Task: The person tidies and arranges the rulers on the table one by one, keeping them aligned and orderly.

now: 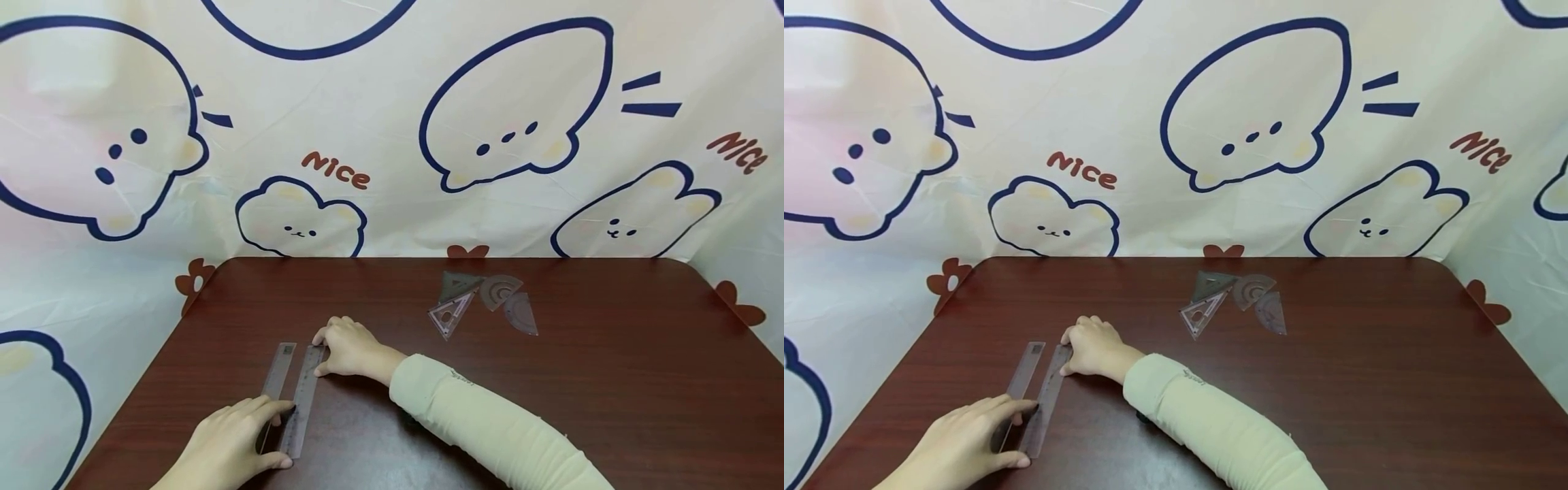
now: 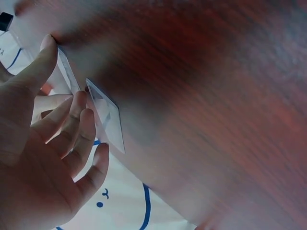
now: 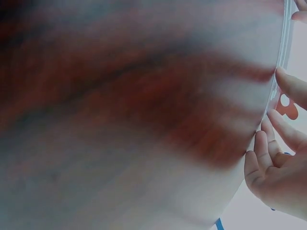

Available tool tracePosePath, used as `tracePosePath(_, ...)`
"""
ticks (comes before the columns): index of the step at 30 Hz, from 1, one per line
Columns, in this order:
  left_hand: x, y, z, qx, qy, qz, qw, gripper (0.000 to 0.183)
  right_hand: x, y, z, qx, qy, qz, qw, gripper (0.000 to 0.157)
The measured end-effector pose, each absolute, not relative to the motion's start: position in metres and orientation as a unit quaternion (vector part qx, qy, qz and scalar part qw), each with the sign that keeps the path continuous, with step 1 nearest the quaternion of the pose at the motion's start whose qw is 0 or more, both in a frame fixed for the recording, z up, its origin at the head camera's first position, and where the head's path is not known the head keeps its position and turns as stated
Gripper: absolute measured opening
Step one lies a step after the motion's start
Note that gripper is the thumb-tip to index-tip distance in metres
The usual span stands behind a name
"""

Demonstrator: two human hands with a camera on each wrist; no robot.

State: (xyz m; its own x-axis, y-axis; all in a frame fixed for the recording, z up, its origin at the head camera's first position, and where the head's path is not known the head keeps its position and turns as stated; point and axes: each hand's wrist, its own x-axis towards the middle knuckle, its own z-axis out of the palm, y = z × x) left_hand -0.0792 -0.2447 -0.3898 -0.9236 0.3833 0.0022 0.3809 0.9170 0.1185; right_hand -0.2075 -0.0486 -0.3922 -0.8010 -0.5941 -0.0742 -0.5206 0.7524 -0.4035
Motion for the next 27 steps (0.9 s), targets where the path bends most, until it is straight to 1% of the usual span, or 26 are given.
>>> tracePosePath(5, -0.079, -0.241, -0.389, 0.197, 0.979, 0.052, 0.006, 0.066, -0.208, -0.046, -0.391, -0.304, 0.926, -0.197, 0.103, 0.046)
tracePosePath(11, -0.079, -0.233, -0.386, 0.178, 0.982, 0.056, 0.023, 0.059, -0.207, -0.042, -0.392, -0.309, 0.919, -0.219, 0.108, 0.043)
tracePosePath(13, -0.078, -0.231, -0.385, 0.182, 0.981, 0.060, 0.015, 0.056, -0.207, -0.040, -0.392, -0.309, 0.916, -0.230, 0.109, 0.040)
tracePosePath(18, -0.077, -0.225, -0.383, 0.210, 0.975, 0.066, -0.023, 0.049, -0.206, -0.033, -0.389, -0.298, 0.912, -0.259, 0.112, 0.032)
tracePosePath(24, -0.080, -0.213, -0.380, 0.205, 0.977, 0.062, -0.023, 0.044, -0.201, -0.021, -0.383, -0.286, 0.915, -0.264, 0.105, 0.026)
tracePosePath(27, -0.084, -0.207, -0.379, 0.210, 0.975, 0.059, -0.042, 0.039, -0.200, -0.016, -0.380, -0.289, 0.914, -0.266, 0.098, 0.024)
